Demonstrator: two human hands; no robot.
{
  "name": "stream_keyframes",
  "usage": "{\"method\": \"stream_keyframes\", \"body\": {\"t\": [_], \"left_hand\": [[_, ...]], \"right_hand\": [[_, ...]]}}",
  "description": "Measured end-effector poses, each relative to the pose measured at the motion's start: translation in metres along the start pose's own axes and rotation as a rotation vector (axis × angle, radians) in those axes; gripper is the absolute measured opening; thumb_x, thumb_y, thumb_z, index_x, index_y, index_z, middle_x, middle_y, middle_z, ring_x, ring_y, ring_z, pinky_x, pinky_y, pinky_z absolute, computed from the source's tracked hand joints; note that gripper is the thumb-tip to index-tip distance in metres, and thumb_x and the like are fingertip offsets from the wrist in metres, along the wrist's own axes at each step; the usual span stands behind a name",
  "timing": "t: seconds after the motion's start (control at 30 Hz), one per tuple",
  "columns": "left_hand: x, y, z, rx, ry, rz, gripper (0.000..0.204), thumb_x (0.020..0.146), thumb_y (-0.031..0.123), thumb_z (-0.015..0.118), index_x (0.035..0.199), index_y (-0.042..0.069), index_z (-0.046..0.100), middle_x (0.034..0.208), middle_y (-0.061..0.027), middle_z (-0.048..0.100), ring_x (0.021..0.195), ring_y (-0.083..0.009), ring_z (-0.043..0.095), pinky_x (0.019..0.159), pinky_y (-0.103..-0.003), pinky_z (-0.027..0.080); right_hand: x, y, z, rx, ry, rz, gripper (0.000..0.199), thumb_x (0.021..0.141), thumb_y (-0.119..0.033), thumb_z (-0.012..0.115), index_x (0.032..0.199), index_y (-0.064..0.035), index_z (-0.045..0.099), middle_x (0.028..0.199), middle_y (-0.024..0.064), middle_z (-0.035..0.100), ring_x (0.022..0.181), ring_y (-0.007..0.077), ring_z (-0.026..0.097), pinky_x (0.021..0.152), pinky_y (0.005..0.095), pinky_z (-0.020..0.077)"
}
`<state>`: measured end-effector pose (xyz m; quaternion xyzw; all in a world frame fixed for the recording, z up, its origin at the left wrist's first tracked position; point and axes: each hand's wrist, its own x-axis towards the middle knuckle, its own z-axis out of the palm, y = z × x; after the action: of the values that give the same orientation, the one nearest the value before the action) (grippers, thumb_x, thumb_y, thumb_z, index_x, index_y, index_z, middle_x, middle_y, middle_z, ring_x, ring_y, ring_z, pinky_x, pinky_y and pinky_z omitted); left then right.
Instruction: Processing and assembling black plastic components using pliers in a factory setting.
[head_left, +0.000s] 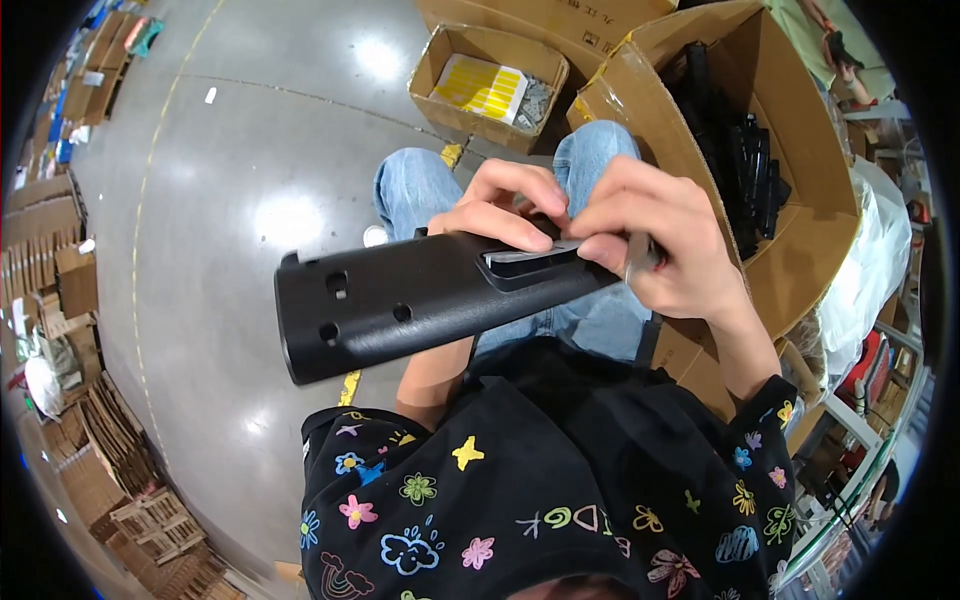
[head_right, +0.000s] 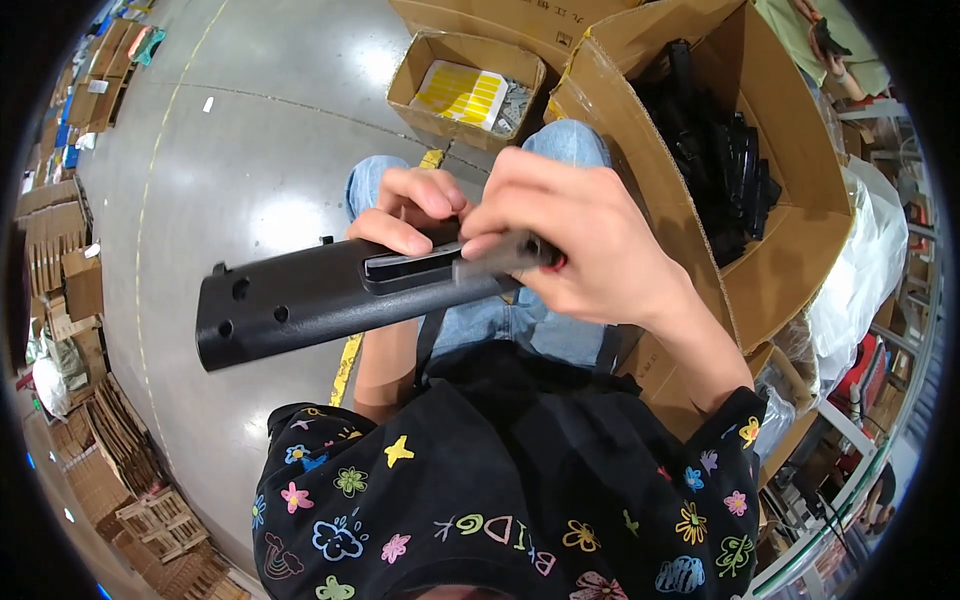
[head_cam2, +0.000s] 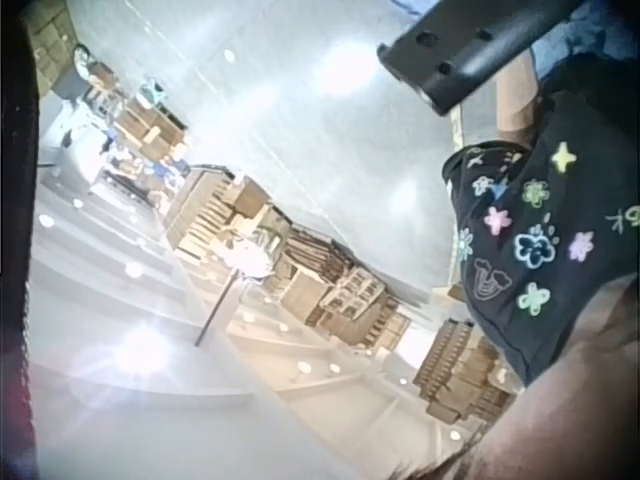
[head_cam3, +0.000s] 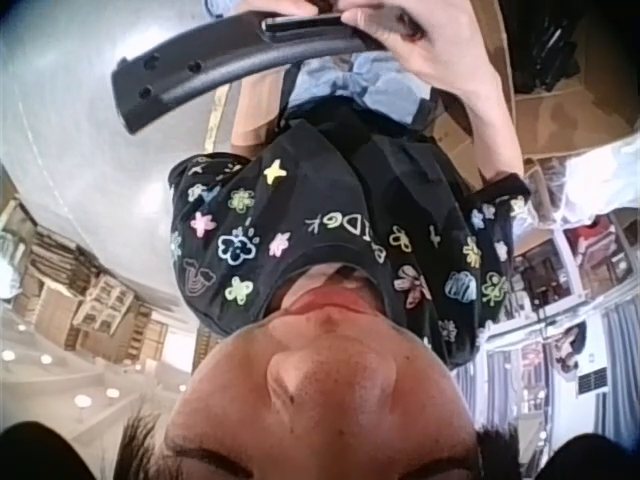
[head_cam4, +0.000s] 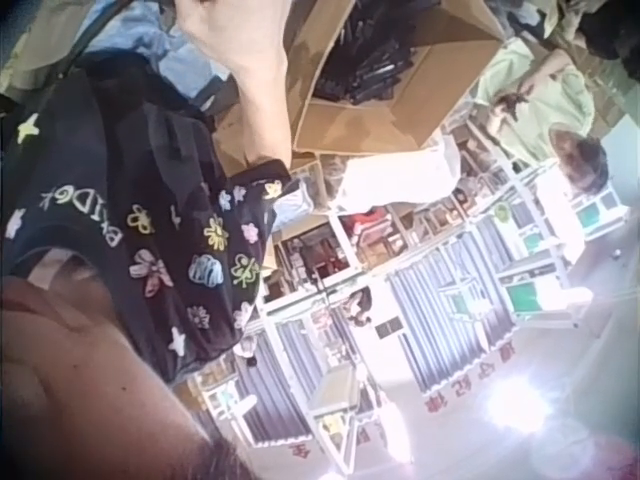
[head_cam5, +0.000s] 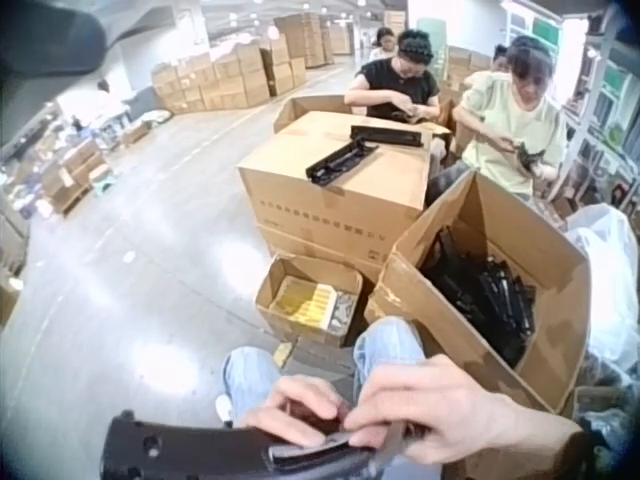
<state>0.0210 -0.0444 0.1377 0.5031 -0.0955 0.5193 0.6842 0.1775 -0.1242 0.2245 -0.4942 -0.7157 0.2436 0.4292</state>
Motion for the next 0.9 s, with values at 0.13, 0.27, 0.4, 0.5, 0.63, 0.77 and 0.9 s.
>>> {"method": "stream_keyframes", "body": {"t": [0.13, 0.27, 0.4, 0.5, 0.63, 0.77, 0.9], "left_hand": [[-0.004, -0.007, 0.000, 0.069, -0.021, 0.081, 0.029, 0.090, 0.029, 0.056, 0.096, 0.001, 0.061, 0.097, -0.0153, 0.059, 0.093, -0.0283, 0.057, 0.082, -0.037, 0.047], [-0.007, -0.005, -0.003, 0.131, -0.021, 0.039, 0.031, 0.094, 0.030, 0.048, 0.101, 0.001, 0.059, 0.103, -0.0187, 0.062, 0.092, -0.0278, 0.059, 0.083, -0.038, 0.048], [-0.010, -0.002, 0.002, 0.146, 0.026, -0.004, 0.031, 0.087, 0.012, 0.062, 0.115, 0.004, 0.052, 0.105, -0.0197, 0.060, 0.093, -0.0279, 0.060, 0.080, -0.035, 0.051], [-0.012, 0.001, 0.010, -0.026, 0.070, -0.102, 0.038, 0.083, 0.006, 0.066, 0.117, 0.006, 0.051, 0.108, -0.0189, 0.056, 0.092, -0.0260, 0.061, 0.076, -0.034, 0.053], [-0.023, 0.001, 0.009, -0.258, 0.208, -0.328, 0.032, 0.088, 0.008, 0.060, 0.119, 0.007, 0.050, 0.118, -0.0195, 0.046, 0.090, -0.0267, 0.061, 0.076, -0.035, 0.055], [-0.025, 0.001, 0.007, -0.492, 0.237, -0.410, 0.036, 0.087, 0.004, 0.060, 0.121, 0.008, 0.050, 0.122, -0.0194, 0.041, 0.103, -0.0297, 0.056, 0.078, -0.036, 0.057], [-0.010, -0.004, 0.010, -0.193, -0.057, -0.051, 0.034, 0.079, -0.002, 0.067, 0.111, 0.002, 0.055, 0.112, -0.0177, 0.047, 0.103, -0.0306, 0.056, 0.078, -0.036, 0.058]], "right_hand": [[0.005, 0.005, 0.002, -0.114, 0.074, -0.209, 0.016, 0.066, -0.004, 0.074, 0.077, -0.0007, 0.063, 0.068, 0.0071, 0.056, 0.053, 0.0202, 0.054, 0.047, 0.0298, 0.0413], [0.009, 0.005, -0.002, -0.155, 0.048, -0.244, 0.017, 0.064, -0.002, 0.074, 0.077, -0.0013, 0.062, 0.069, 0.0067, 0.056, 0.054, 0.0201, 0.054, 0.047, 0.0294, 0.0418], [0.014, 0.001, -0.007, -0.247, 0.060, -0.278, 0.017, 0.063, 0.002, 0.072, 0.077, -0.0023, 0.063, 0.072, 0.0070, 0.058, 0.055, 0.0204, 0.056, 0.049, 0.0287, 0.0423], [0.012, -0.002, -0.010, -0.344, 0.042, -0.282, 0.018, 0.064, -0.002, 0.072, 0.079, -0.0036, 0.063, 0.077, 0.0063, 0.062, 0.056, 0.0202, 0.057, 0.049, 0.0282, 0.0420], [0.005, 0.003, -0.002, -0.360, 0.209, -0.322, 0.018, 0.068, -0.009, 0.072, 0.083, -0.0042, 0.064, 0.083, 0.0053, 0.067, 0.058, 0.0190, 0.059, 0.049, 0.0268, 0.0407], [0.001, -0.002, -0.008, -0.398, 0.141, -0.350, 0.021, 0.064, -0.006, 0.069, 0.085, -0.0049, 0.066, 0.080, 0.0030, 0.067, 0.060, 0.0157, 0.060, 0.051, 0.0246, 0.0392], [-0.001, -0.006, -0.005, -0.342, 0.147, -0.352, 0.024, 0.061, -0.005, 0.070, 0.086, -0.0055, 0.067, 0.079, 0.0024, 0.066, 0.060, 0.0149, 0.060, 0.051, 0.0241, 0.0387]]}}
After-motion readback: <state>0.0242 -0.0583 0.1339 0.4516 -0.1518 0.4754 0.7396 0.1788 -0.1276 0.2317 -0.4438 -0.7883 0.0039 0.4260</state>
